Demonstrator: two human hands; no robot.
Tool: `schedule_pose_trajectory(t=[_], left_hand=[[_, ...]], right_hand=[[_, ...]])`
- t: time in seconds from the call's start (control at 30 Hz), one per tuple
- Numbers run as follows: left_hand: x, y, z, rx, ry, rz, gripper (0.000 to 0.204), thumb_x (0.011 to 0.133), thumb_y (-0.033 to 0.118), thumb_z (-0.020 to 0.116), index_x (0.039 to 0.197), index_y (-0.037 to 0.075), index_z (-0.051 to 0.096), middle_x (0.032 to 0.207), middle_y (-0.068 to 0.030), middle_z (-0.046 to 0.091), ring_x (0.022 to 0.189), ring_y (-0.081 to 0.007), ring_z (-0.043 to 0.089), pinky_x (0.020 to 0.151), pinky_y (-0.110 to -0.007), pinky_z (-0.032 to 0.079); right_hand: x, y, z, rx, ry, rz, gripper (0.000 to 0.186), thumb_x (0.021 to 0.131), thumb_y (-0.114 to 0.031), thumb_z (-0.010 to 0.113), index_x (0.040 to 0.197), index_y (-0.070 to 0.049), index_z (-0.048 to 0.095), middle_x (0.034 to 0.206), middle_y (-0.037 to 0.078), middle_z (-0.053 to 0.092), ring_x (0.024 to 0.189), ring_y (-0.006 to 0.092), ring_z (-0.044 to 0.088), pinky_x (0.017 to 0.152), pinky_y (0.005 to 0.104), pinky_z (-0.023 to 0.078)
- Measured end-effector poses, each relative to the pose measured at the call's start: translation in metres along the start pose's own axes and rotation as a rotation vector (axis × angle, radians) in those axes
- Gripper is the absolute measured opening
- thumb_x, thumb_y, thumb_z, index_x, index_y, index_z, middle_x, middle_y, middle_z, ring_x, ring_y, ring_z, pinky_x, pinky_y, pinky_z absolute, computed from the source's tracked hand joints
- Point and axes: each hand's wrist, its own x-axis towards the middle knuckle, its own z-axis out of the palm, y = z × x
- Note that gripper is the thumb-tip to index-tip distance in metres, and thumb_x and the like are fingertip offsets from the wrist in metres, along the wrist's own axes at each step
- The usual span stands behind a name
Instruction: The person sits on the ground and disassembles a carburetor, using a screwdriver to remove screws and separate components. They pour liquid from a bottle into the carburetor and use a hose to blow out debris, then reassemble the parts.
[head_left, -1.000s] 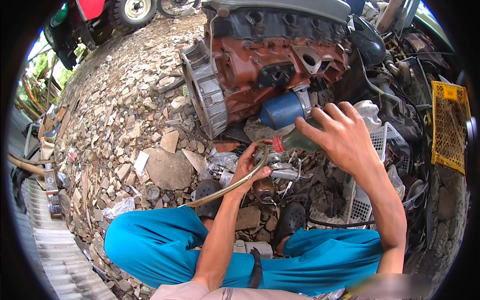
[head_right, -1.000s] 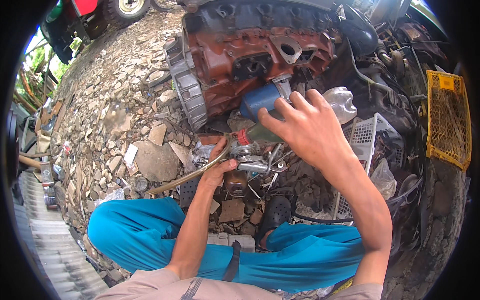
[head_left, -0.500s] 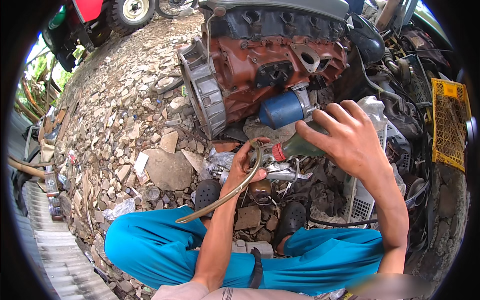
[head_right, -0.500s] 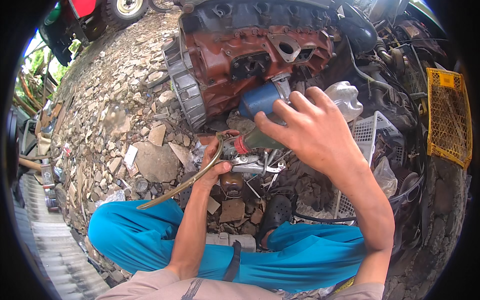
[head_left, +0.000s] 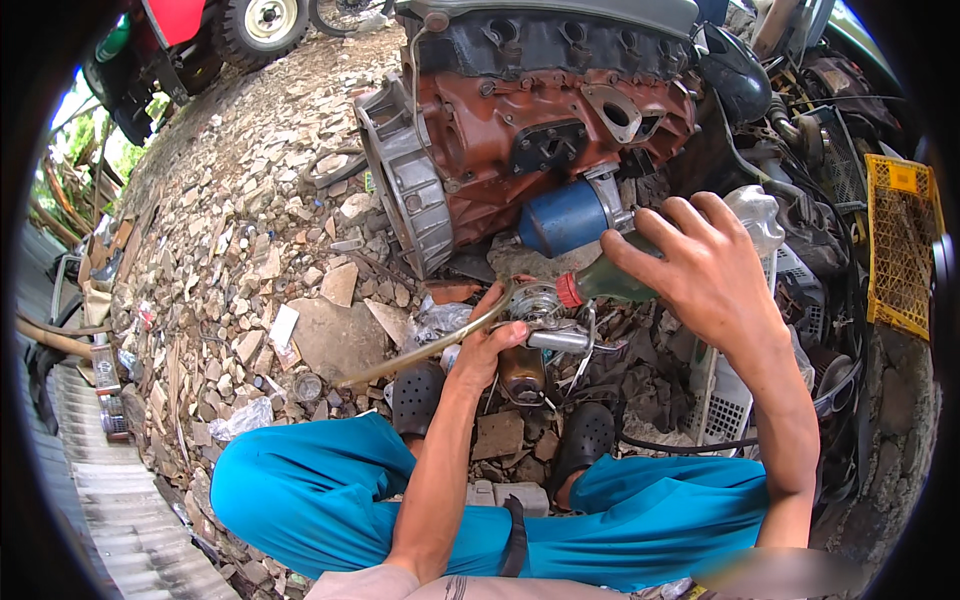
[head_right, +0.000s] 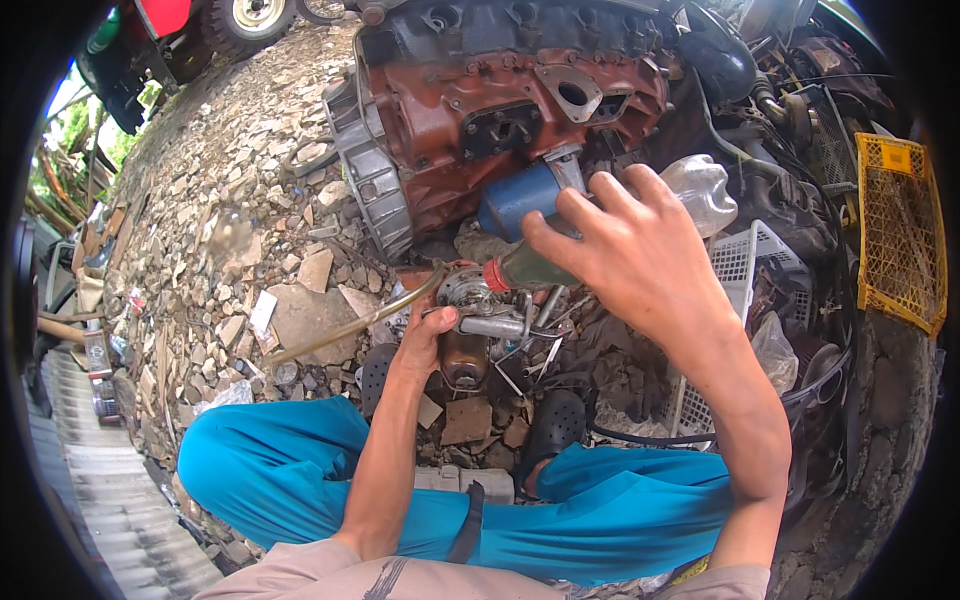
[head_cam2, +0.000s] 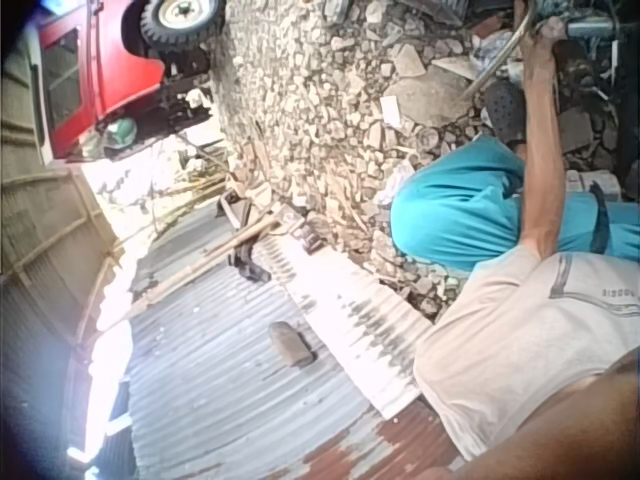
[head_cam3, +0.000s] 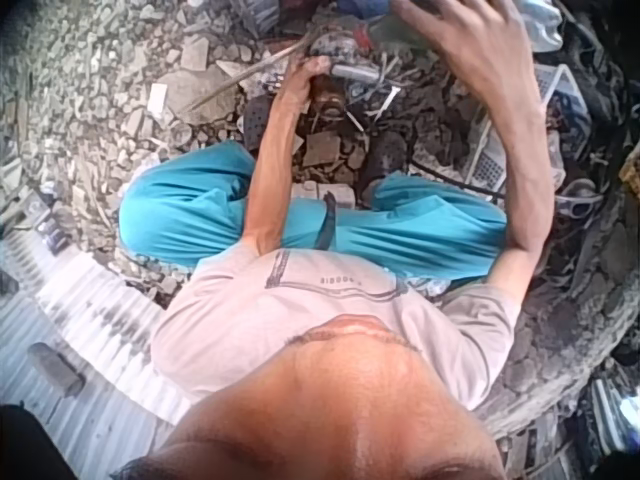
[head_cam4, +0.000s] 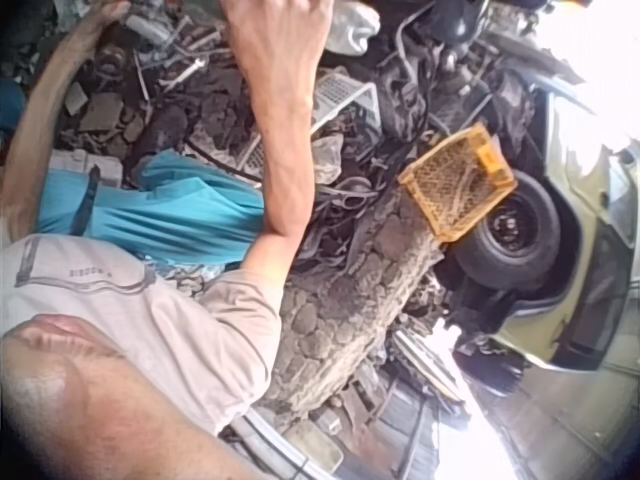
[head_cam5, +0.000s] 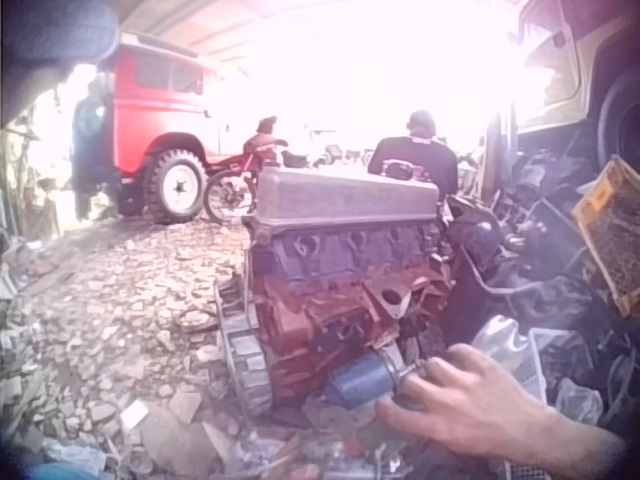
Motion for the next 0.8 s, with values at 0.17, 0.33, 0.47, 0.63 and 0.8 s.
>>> schedule_pose_trajectory(t=[0.17, 0.33, 0.47, 0.63, 0.8], left_hand=[[0.009, -0.007, 0.006, 0.066, 0.25, -0.127, 0.069, 0.08, 0.043, 0.074, 0.13, 0.001, 0.052, 0.114, -0.015, 0.065, 0.096, -0.0231, 0.069, 0.079, -0.036, 0.06], [0.002, 0.023, 0.039, -0.234, 0.178, -0.396, 0.055, 0.095, 0.047, 0.058, 0.127, 0.003, 0.054, 0.114, -0.0125, 0.067, 0.086, -0.0226, 0.072, 0.079, -0.037, 0.062], [-0.002, 0.036, 0.05, -0.278, 0.173, -0.456, 0.059, 0.095, 0.053, 0.055, 0.131, 0.006, 0.054, 0.117, -0.0113, 0.067, 0.095, -0.0217, 0.071, 0.084, -0.038, 0.06], [-0.001, 0.029, 0.054, -0.285, 0.138, -0.409, 0.071, 0.094, 0.065, 0.051, 0.136, 0.007, 0.052, 0.121, -0.0122, 0.065, 0.108, -0.023, 0.067, 0.086, -0.041, 0.059], [-0.002, 0.032, 0.056, -0.305, 0.138, -0.439, 0.077, 0.093, 0.071, 0.045, 0.136, 0.007, 0.052, 0.119, -0.0115, 0.066, 0.108, -0.0212, 0.067, 0.086, -0.039, 0.059]], right_hand=[[-0.003, 0.004, 0.001, 0.058, -0.018, 0.059, 0.045, 0.072, -0.013, 0.067, 0.116, -0.019, 0.066, 0.1, 0.004, 0.061, 0.096, 0.0228, 0.059, 0.088, 0.04, 0.047], [-0.005, -0.004, 0.008, 0.041, -0.003, 0.061, 0.042, 0.075, -0.014, 0.065, 0.117, -0.019, 0.066, 0.102, 0.005, 0.061, 0.096, 0.0233, 0.059, 0.088, 0.0405, 0.048], [-0.004, -0.016, 0.014, 0.004, 0.016, 0.062, 0.038, 0.078, -0.017, 0.063, 0.116, -0.018, 0.065, 0.098, 0.003, 0.06, 0.094, 0.0212, 0.06, 0.088, 0.0402, 0.049], [-0.001, -0.025, 0.02, -0.044, 0.094, 0.07, 0.037, 0.077, -0.019, 0.063, 0.115, -0.018, 0.066, 0.095, 0.002, 0.059, 0.092, 0.0199, 0.06, 0.088, 0.0404, 0.05], [-0.002, -0.024, 0.021, -0.04, 0.06, 0.041, 0.038, 0.077, -0.02, 0.063, 0.115, -0.019, 0.066, 0.094, 0.002, 0.059, 0.093, 0.0203, 0.061, 0.089, 0.0416, 0.05]])
